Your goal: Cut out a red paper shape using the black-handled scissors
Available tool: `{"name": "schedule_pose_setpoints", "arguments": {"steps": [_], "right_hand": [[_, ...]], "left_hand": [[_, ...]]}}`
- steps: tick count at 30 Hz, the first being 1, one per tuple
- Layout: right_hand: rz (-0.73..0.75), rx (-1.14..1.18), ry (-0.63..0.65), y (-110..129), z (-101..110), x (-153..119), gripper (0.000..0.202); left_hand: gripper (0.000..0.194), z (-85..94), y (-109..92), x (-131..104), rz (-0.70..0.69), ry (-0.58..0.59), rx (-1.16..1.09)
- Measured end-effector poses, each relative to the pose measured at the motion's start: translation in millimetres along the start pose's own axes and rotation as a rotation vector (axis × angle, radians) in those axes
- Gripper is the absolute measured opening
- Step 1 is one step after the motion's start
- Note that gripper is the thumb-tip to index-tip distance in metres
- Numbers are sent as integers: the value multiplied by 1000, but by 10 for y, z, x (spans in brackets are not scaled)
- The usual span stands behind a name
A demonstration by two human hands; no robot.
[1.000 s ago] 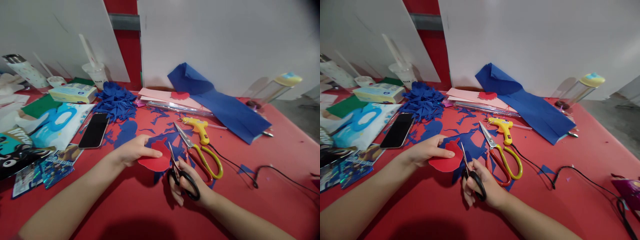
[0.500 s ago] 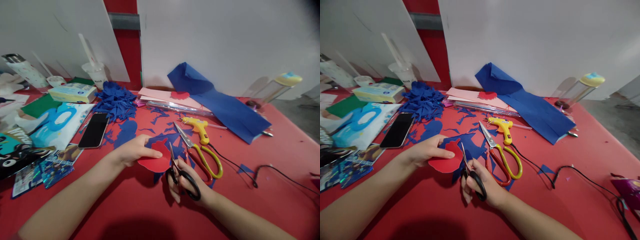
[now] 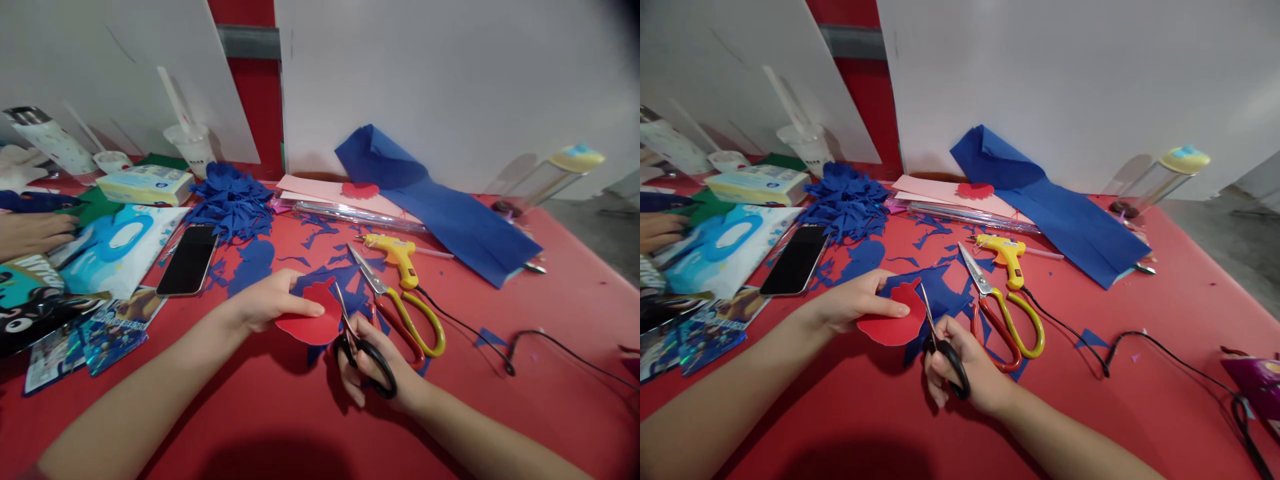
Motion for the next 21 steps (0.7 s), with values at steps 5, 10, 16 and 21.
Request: {"name": "schedule_pose_setpoints", "arguments": {"steps": [5, 10, 16, 21], "right_hand": [[-22, -3, -10, -25, 10, -5, 40], [-52, 5, 24, -55, 30, -11, 38], [18, -44, -7, -27, 0, -10, 38], [151, -113, -187, -59, 33, -20, 33]], "left_hand": [[14, 15, 16, 5, -18, 0, -8], [14, 55, 12, 31, -67, -71, -46], [17, 205, 19, 99, -160, -236, -75], [25, 221, -1, 88, -206, -291, 73]]}}
Point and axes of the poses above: each hand's wrist, its own x-axis towards the middle knuckle, its own z-axis out of the back of the hand, y = z × x, the point moved 1 cm from there along x, towards the middle knuckle, and after that the axes turned 7 degrees about z, right-handed, at the moved point
